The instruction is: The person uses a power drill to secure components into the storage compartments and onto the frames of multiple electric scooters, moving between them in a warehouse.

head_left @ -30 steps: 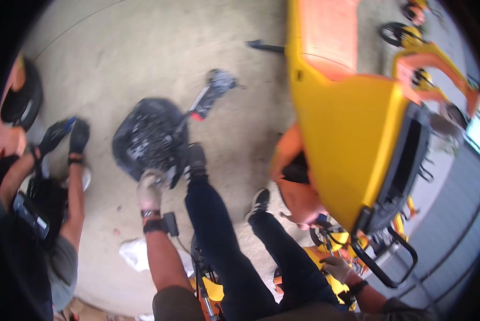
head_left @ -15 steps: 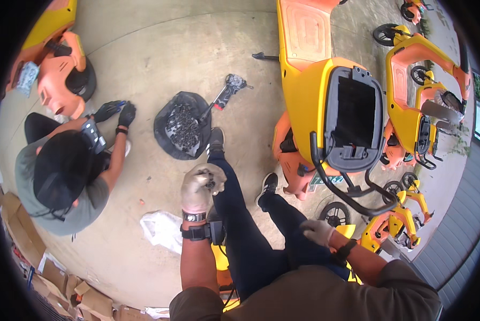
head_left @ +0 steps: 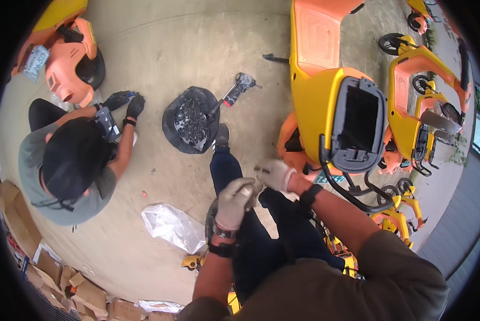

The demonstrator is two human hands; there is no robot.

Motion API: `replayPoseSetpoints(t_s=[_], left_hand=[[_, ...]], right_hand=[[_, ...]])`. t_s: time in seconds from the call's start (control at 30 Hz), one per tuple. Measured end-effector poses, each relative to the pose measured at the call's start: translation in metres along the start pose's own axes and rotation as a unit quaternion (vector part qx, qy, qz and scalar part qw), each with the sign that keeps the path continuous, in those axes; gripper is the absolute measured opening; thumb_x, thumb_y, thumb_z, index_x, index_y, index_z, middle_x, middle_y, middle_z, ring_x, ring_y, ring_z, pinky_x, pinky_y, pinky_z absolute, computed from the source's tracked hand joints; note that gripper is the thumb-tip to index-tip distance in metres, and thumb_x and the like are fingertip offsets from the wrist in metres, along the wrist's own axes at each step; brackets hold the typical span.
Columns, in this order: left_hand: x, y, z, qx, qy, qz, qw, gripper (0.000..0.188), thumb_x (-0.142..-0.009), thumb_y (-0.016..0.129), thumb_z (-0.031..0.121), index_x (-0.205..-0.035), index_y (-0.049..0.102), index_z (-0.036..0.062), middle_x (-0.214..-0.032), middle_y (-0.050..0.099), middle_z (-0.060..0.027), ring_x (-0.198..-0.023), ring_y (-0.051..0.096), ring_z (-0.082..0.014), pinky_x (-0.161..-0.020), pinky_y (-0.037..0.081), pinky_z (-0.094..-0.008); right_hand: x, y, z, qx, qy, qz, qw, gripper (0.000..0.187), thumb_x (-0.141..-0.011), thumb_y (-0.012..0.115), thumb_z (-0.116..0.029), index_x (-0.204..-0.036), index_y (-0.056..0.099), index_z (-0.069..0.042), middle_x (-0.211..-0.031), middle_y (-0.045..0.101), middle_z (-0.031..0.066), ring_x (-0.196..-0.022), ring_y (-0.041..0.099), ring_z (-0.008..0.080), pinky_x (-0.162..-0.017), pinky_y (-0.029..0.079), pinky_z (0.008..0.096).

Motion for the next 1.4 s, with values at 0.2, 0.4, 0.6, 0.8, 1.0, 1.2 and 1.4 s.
replayPoseSetpoints(t_s=[0.2, 0.4, 0.6, 0.8, 1.0, 1.2, 1.4], left_hand=[[-0.027, -0.009, -0.052, -0.017, -0.104, -0.069, 0.992, 0.02, -0.086, 0.052, 0.007, -0.101, 0.061, -0.004, -0.073, 0.059, -0.0028, -0.061, 0.054, -0.0074, -0.054, 0.044, -0.0202], [-0.046, -0.034, -0.042, -0.043, -0.195, -0.13, 0.971, 0.021, -0.081, 0.055, 0.004, -0.099, 0.062, -0.003, -0.084, 0.063, -0.008, -0.075, 0.061, -0.0123, -0.069, 0.049, -0.0236], [-0.058, -0.049, -0.027, -0.032, -0.183, -0.12, 0.975, 0.023, -0.086, 0.047, 0.018, -0.093, 0.063, 0.0024, -0.08, 0.062, -0.0087, -0.07, 0.06, -0.0191, -0.065, 0.048, -0.0302], [-0.07, -0.04, -0.03, -0.087, -0.186, -0.116, 0.972, 0.025, -0.086, 0.045, 0.02, -0.09, 0.063, 0.0034, -0.078, 0.063, -0.0098, -0.068, 0.06, -0.0178, -0.06, 0.047, -0.0286], [-0.062, -0.024, -0.083, -0.048, -0.185, -0.06, 0.98, 0.024, -0.088, 0.05, 0.012, -0.1, 0.062, -0.004, -0.078, 0.064, -0.0074, -0.058, 0.055, -0.0084, -0.05, 0.041, -0.0198], [-0.031, -0.022, -0.125, -0.025, -0.173, -0.04, 0.984, 0.023, -0.088, 0.049, 0.01, -0.1, 0.062, -0.0037, -0.074, 0.064, -0.0079, -0.052, 0.054, -0.0097, -0.045, 0.038, -0.0206], [0.006, -0.014, -0.128, -0.013, -0.16, -0.044, 0.986, 0.022, -0.088, 0.05, 0.01, -0.1, 0.063, -0.0031, -0.074, 0.064, -0.0086, -0.051, 0.053, -0.0102, -0.043, 0.038, -0.0224]], right_hand=[[-0.173, -0.023, 0.049, -0.262, 0.212, 0.121, 0.934, 0.058, -0.084, 0.063, -0.023, -0.131, 0.041, 0.003, -0.096, 0.062, 0.0107, -0.072, 0.06, 0.0194, -0.06, 0.051, 0.03], [-0.332, -0.003, 0.145, -0.205, 0.236, 0.251, 0.916, 0.074, -0.079, 0.069, -0.029, -0.133, 0.034, 0.007, -0.108, 0.06, 0.0153, -0.084, 0.06, 0.0199, -0.066, 0.051, 0.0318], [-0.411, -0.014, 0.158, -0.251, 0.133, 0.321, 0.904, 0.058, -0.076, 0.073, -0.03, -0.115, 0.049, 0.006, -0.099, 0.063, 0.0157, -0.077, 0.062, 0.0186, -0.062, 0.052, 0.0357], [-0.376, -0.033, 0.141, -0.477, 0.124, 0.28, 0.824, 0.03, -0.07, 0.069, -0.02, -0.09, 0.058, -0.001, -0.071, 0.059, 0.0092, -0.058, 0.059, 0.0192, -0.053, 0.052, 0.0337], [-0.229, -0.051, 0.092, -0.473, 0.096, 0.165, 0.86, 0.021, -0.074, 0.065, -0.02, -0.083, 0.064, -0.001, -0.071, 0.061, 0.0063, -0.063, 0.06, 0.016, -0.058, 0.051, 0.0304], [-0.082, -0.033, 0.001, -0.49, 0.115, 0.13, 0.854, 0.025, -0.068, 0.064, -0.009, -0.09, 0.061, 0.001, -0.067, 0.059, 0.0051, -0.056, 0.057, 0.0156, -0.054, 0.049, 0.0295], [0.068, -0.05, -0.053, -0.331, 0.05, 0.017, 0.942, 0.038, -0.067, 0.064, -0.013, -0.101, 0.057, 0.002, -0.08, 0.058, 0.007, -0.073, 0.057, 0.0137, -0.066, 0.047, 0.0271]])
Point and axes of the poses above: each hand's wrist, its own x-axis away from the middle knuckle, its own y-axis out of the palm, z = x × y, the point moved 4 cm from there along -x, towards the middle knuckle
